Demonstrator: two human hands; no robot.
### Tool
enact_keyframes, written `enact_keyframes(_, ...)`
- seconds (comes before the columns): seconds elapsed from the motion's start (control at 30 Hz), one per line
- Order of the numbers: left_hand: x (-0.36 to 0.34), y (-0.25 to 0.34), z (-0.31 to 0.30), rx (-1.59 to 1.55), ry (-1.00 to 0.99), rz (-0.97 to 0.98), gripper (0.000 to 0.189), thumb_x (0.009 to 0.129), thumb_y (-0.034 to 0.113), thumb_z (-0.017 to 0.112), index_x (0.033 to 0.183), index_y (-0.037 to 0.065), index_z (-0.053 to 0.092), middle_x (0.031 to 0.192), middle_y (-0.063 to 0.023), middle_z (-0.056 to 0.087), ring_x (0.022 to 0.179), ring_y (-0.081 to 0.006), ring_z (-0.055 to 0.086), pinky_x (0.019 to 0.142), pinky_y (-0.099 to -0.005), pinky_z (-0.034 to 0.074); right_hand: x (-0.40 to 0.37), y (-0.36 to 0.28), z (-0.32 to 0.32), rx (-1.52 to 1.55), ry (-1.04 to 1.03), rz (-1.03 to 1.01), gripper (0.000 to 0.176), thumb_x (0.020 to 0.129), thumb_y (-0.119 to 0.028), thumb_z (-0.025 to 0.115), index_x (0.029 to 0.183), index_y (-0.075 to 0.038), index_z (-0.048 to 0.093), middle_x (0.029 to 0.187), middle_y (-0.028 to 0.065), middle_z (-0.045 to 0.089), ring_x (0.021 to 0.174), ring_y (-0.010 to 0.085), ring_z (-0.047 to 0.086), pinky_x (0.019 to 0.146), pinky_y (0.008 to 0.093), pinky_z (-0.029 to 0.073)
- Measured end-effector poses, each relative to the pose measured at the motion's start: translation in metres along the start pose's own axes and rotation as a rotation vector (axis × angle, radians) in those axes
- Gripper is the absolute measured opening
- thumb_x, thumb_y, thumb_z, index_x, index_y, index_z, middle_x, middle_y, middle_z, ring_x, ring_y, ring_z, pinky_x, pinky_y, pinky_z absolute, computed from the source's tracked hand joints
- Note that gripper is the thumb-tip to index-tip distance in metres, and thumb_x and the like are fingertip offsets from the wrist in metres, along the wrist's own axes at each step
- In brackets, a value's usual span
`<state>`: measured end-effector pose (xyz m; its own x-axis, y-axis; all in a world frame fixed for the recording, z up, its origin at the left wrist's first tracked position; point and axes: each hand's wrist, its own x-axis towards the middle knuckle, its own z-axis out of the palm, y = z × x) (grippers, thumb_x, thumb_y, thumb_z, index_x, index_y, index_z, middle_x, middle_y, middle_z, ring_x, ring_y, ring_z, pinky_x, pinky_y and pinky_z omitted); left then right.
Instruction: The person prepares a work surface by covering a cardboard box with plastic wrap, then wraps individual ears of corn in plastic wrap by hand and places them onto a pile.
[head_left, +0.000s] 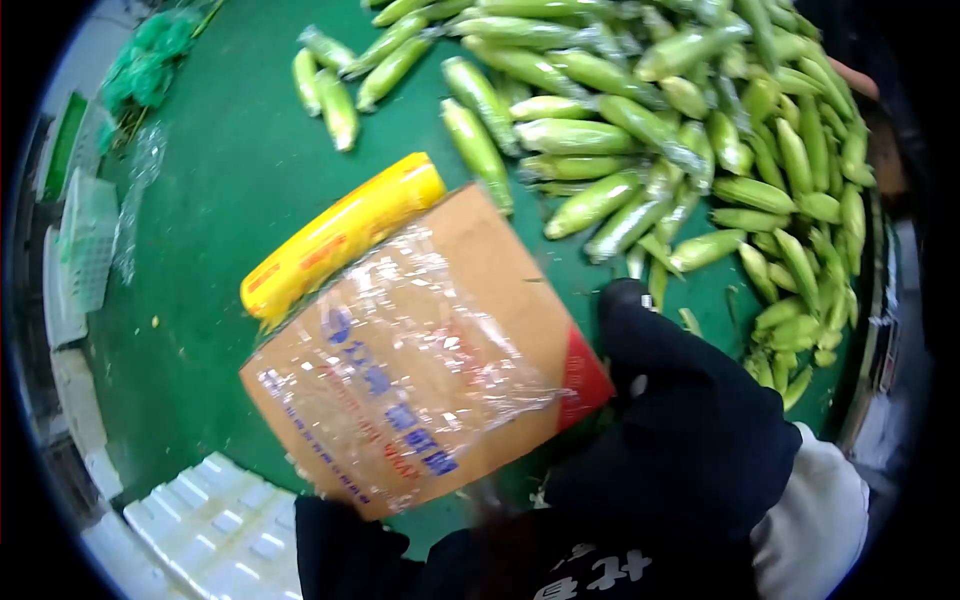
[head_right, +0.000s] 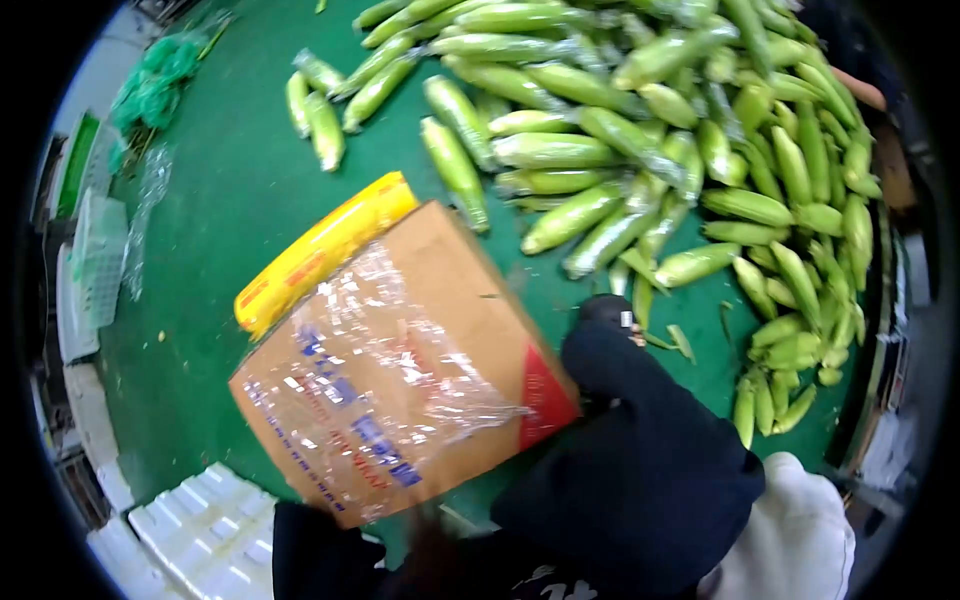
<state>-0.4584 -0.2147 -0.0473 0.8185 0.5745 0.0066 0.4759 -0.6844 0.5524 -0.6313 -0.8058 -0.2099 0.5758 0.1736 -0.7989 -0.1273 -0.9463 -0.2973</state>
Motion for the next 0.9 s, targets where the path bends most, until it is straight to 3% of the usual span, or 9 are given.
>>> enact_keyframes(0.17, 0.009, 0.018, 0.06, -0.008, -0.141, 0.188, 0.023, 0.091, 0.018, 0.063, 0.103, 0.0, 0.067, 0.091, -0.0159, 0.067, 0.087, -0.0247, 0.066, 0.081, -0.0362, 0.053, -0.058, 0.082, -0.055, -0.267, 0.465, 0.408, 0.082, 0.064, -0.039, 0.085, 0.13, -0.005, 0.051, 0.123, 0.0236, 0.055, 0.114, 0.0417, 0.056, 0.089, 0.0489, 0.052)
enact_keyframes(0.23, 0.007, 0.033, 0.071, 0.01, -0.189, 0.251, 0.022, 0.091, 0.018, 0.062, 0.102, 0.0, 0.067, 0.091, -0.0157, 0.067, 0.087, -0.0245, 0.066, 0.081, -0.0361, 0.053, -0.086, 0.1, -0.09, 0.159, 0.582, 0.555, 0.077, 0.07, -0.036, 0.079, 0.13, 0.0, 0.049, 0.12, 0.0262, 0.055, 0.112, 0.0417, 0.056, 0.099, 0.0473, 0.046)
enact_keyframes(0.3, 0.001, 0.041, 0.085, 0.021, -0.186, 0.315, 0.022, 0.09, 0.018, 0.062, 0.102, 0.0, 0.067, 0.09, -0.0155, 0.067, 0.086, -0.0243, 0.066, 0.08, -0.0359, 0.052, -0.078, 0.141, -0.076, 0.257, 0.85, 0.483, 0.07, 0.074, -0.038, 0.077, 0.126, 0.001, 0.052, 0.119, 0.0281, 0.059, 0.114, 0.0434, 0.057, 0.1, 0.0467, 0.046)
enact_keyframes(0.37, -0.001, 0.048, 0.085, 0.075, -0.213, 0.364, 0.022, 0.09, 0.018, 0.062, 0.101, 0.0, 0.067, 0.09, -0.0153, 0.067, 0.085, -0.024, 0.065, 0.08, -0.0358, 0.052, -0.065, 0.151, -0.086, 0.361, 0.793, 0.508, 0.083, 0.076, -0.043, 0.077, 0.137, 0.003, 0.045, 0.128, 0.0279, 0.058, 0.12, 0.0423, 0.055, 0.104, 0.0464, 0.044)
enact_keyframes(0.5, -0.006, 0.071, 0.082, 0.204, -0.272, 0.468, 0.022, 0.09, 0.018, 0.061, 0.1, 0.0, 0.067, 0.088, -0.0149, 0.067, 0.084, -0.0236, 0.065, 0.079, -0.0355, 0.052, -0.061, 0.173, -0.071, 0.271, 1.025, 0.4, 0.055, 0.086, -0.038, 0.071, 0.125, -0.005, 0.05, 0.12, 0.0205, 0.059, 0.112, 0.0403, 0.057, 0.097, 0.0485, 0.046)
enact_keyframes(0.6, -0.01, 0.082, 0.08, 0.273, -0.297, 0.489, 0.022, 0.09, 0.018, 0.06, 0.099, -0.001, 0.066, 0.087, -0.0147, 0.067, 0.083, -0.0232, 0.065, 0.078, -0.0353, 0.052, -0.095, 0.161, -0.06, 0.094, 1.536, 0.436, 0.049, 0.088, -0.028, 0.068, 0.128, -0.006, 0.051, 0.121, 0.018, 0.057, 0.116, 0.0385, 0.053, 0.102, 0.0466, 0.041)
enact_keyframes(0.67, -0.009, 0.09, 0.081, 0.304, -0.31, 0.503, 0.022, 0.09, 0.019, 0.06, 0.098, -0.001, 0.066, 0.087, -0.0145, 0.067, 0.083, -0.023, 0.065, 0.078, -0.0351, 0.052, -0.132, 0.152, -0.013, 0.226, 1.606, 0.561, 0.044, 0.088, -0.022, 0.066, 0.125, -0.003, 0.051, 0.118, 0.0194, 0.057, 0.112, 0.0405, 0.054, 0.099, 0.0482, 0.043)
enact_keyframes(0.8, -0.006, 0.102, 0.088, 0.327, -0.335, 0.513, 0.022, 0.09, 0.019, 0.059, 0.097, -0.001, 0.066, 0.085, -0.0141, 0.066, 0.082, -0.0226, 0.064, 0.077, -0.0349, 0.051, -0.131, 0.117, 0.138, 0.575, 0.685, 1.003, 0.064, 0.082, -0.049, 0.068, 0.114, 0.005, 0.053, 0.112, 0.0248, 0.057, 0.105, 0.0401, 0.055, 0.092, 0.0499, 0.045)
enact_keyframes(0.9, 0.0, 0.11, 0.095, 0.338, -0.353, 0.521, 0.022, 0.09, 0.019, 0.059, 0.096, -0.001, 0.066, 0.084, -0.0138, 0.066, 0.081, -0.0222, 0.064, 0.076, -0.0346, 0.051, -0.109, 0.078, 0.168, 0.583, 0.587, 1.132, 0.066, 0.078, -0.051, 0.071, 0.113, 0.003, 0.054, 0.112, 0.0203, 0.058, 0.11, 0.0354, 0.053, 0.096, 0.0479, 0.041)
